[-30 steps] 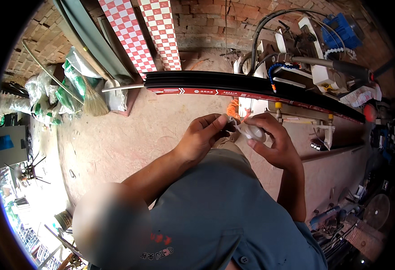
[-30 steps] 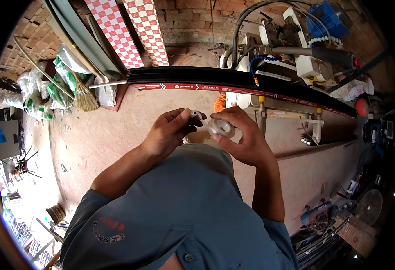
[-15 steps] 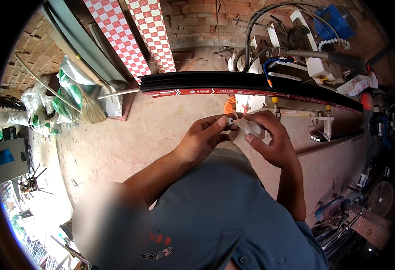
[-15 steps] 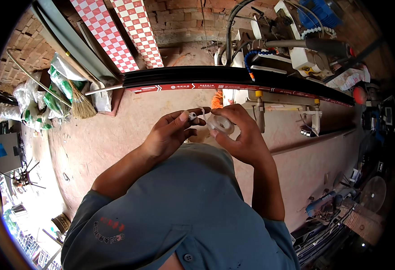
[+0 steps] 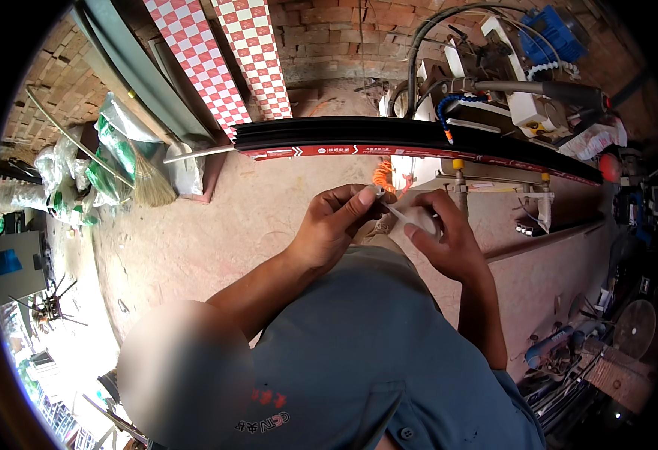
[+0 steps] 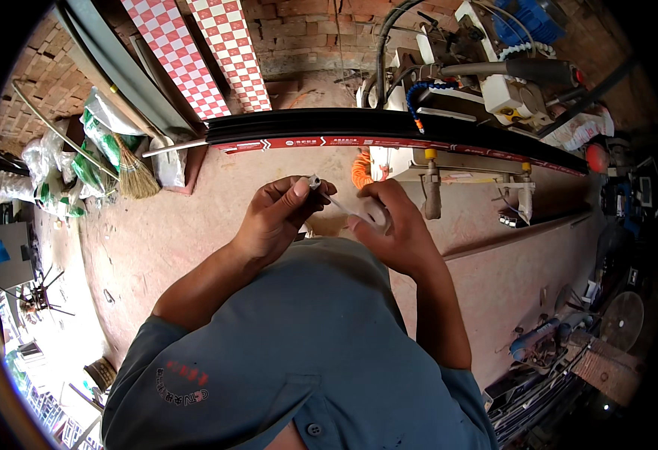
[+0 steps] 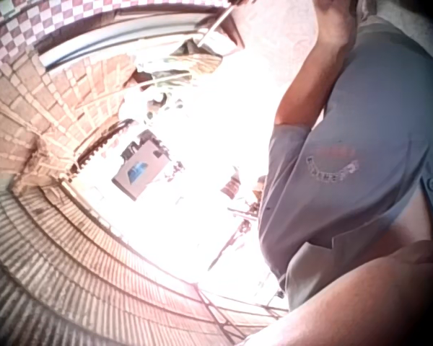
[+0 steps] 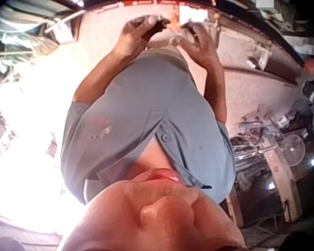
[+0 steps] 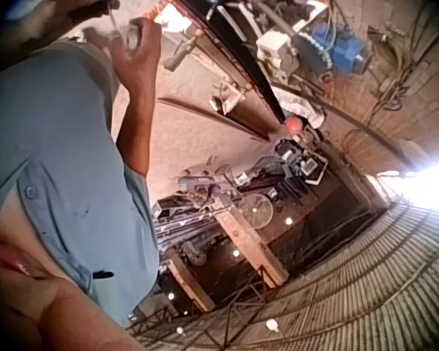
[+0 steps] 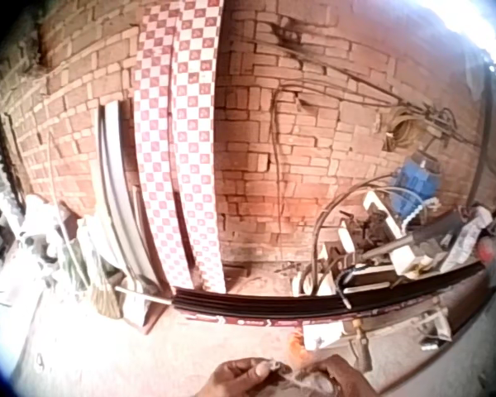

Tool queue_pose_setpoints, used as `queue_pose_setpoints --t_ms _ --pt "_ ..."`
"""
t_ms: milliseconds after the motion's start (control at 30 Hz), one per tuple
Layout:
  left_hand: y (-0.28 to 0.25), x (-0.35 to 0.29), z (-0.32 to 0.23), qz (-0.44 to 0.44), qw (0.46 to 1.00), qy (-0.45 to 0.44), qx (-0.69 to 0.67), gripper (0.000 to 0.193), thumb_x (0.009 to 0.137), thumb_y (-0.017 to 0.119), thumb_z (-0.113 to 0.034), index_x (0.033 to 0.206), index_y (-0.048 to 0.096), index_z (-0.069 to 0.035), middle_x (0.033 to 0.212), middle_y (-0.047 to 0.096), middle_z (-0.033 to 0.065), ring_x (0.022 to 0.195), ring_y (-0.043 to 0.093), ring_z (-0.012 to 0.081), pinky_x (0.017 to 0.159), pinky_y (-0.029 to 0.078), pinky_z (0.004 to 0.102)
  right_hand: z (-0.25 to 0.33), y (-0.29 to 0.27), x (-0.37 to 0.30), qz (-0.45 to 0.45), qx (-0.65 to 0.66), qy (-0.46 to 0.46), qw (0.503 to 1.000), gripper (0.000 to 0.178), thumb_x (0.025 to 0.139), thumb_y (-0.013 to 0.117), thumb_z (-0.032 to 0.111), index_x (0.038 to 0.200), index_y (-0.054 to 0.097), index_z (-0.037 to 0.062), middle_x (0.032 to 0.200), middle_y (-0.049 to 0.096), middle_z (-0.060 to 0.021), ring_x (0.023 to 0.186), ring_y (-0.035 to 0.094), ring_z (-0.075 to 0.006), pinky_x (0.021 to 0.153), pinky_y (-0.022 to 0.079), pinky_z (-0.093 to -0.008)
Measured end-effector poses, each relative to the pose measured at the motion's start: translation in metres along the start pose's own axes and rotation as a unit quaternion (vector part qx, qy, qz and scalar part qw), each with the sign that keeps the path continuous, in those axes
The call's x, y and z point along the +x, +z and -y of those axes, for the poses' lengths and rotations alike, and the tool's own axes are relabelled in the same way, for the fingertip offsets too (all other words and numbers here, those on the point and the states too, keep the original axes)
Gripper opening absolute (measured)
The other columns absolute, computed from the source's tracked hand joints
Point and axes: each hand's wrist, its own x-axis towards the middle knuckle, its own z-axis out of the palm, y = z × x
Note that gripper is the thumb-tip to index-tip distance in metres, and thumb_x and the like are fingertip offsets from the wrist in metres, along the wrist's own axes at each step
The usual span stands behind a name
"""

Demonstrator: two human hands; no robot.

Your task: The person walks through a workshop carrying a small white plastic piece and a brass fitting. They approach a metalworking machine and insert the brass fitting into a component, then wrap the white plastic piece around the fitting. The person continues to adjust and inspect the assembly by hand.

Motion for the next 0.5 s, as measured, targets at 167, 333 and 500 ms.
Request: queue_pose_setpoints --t_ms 167,333,500 --pt "-0.003 -0.005 -0.002 0.011 1.000 0.013 0.010 0.027 0.101 0.062 -0.026 0.112 0.067 -0.002 0.117 0.068 0.0117 0.109 0.061 0.0186 0.102 0.046 0.0356 -0.014 0.017 -0.005 0.065 0.183 0.078 0.978 0.013 0.092 0.063 0.010 0.100 0.057 0.0031 0.083 0.051 -0.0008 0.073 0.045 -0.0081 0.065 0.039 -0.0256" --pt "-0.012 -0.009 0.003 -0.022 0.999 0.024 -0.002 0.026 0.101 0.063 -0.026 0.112 0.067 -0.003 0.117 0.068 0.0116 0.109 0.061 0.0184 0.102 0.046 0.0356 -0.009 0.025 -0.005 0.095 0.252 0.072 0.961 0.006 0.098 0.059 0.009 0.100 0.059 0.0038 0.081 0.049 0.0036 0.073 0.043 -0.0037 0.064 0.036 -0.0231" --pt "-0.019 -0.010 0.009 -0.066 0.997 0.030 -0.037 0.027 0.100 0.064 -0.027 0.113 0.065 -0.003 0.115 0.068 0.0095 0.107 0.061 0.0173 0.100 0.046 0.0334 -0.006 0.032 -0.005 0.068 0.240 0.065 0.966 0.006 0.099 0.057 0.009 0.100 0.060 0.0029 0.083 0.052 0.0037 0.074 0.043 -0.0028 0.066 0.036 -0.0214"
